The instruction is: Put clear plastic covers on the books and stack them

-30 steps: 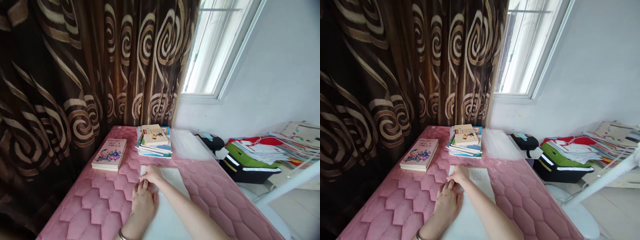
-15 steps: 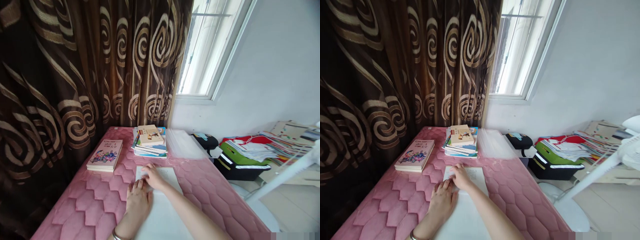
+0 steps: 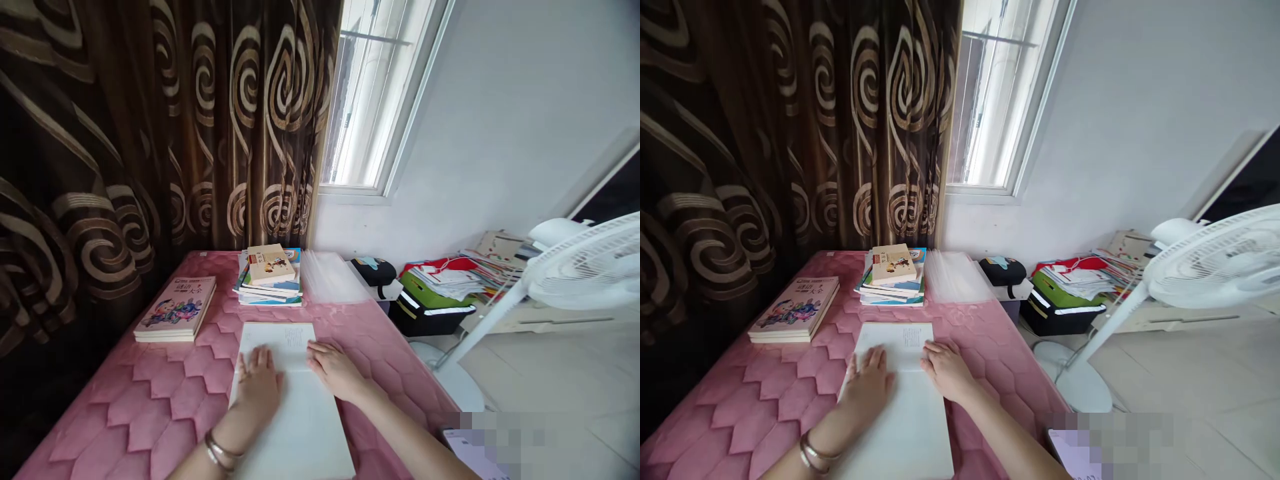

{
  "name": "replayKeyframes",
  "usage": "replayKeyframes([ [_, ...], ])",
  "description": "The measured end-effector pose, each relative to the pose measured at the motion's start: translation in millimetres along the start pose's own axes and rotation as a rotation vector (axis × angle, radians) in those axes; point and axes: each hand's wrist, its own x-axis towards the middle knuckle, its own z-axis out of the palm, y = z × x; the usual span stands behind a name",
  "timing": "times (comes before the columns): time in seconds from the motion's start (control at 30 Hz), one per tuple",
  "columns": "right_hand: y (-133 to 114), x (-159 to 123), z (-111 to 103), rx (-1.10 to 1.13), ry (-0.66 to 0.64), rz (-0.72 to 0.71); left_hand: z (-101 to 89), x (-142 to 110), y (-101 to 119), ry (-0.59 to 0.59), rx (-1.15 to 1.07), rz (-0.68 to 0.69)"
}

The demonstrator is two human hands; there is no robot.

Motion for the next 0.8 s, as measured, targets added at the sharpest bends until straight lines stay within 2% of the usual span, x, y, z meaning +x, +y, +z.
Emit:
replayKeyframes([
  [0.13,4.5,10.9,-4.9,0.038,0.051,-0.009,-3.7,15.6,41.7,-0.129,-0.091,0.172],
  [0.27,21.6,26.8,-9.6,0.093,0.119,0.095,1.5,22.5,68.1,-0.126,-0.176,0.164],
  [0.4,36.9,44.3,-5.5,-0.033,0.153,0.263,5.8,19.3,70.1,-0.056,-0.198,0.159],
  [0.67,44.1,91.3,-8.5,-0.146,0.15,0.421,-3.4,14.3,67.2,-0.064,-0.225,0.153],
  [0.8,41.1,85.3,-7.6,-0.145,0.147,0.431,-2.5,13.8,66.7,-0.052,-0.225,0.156],
])
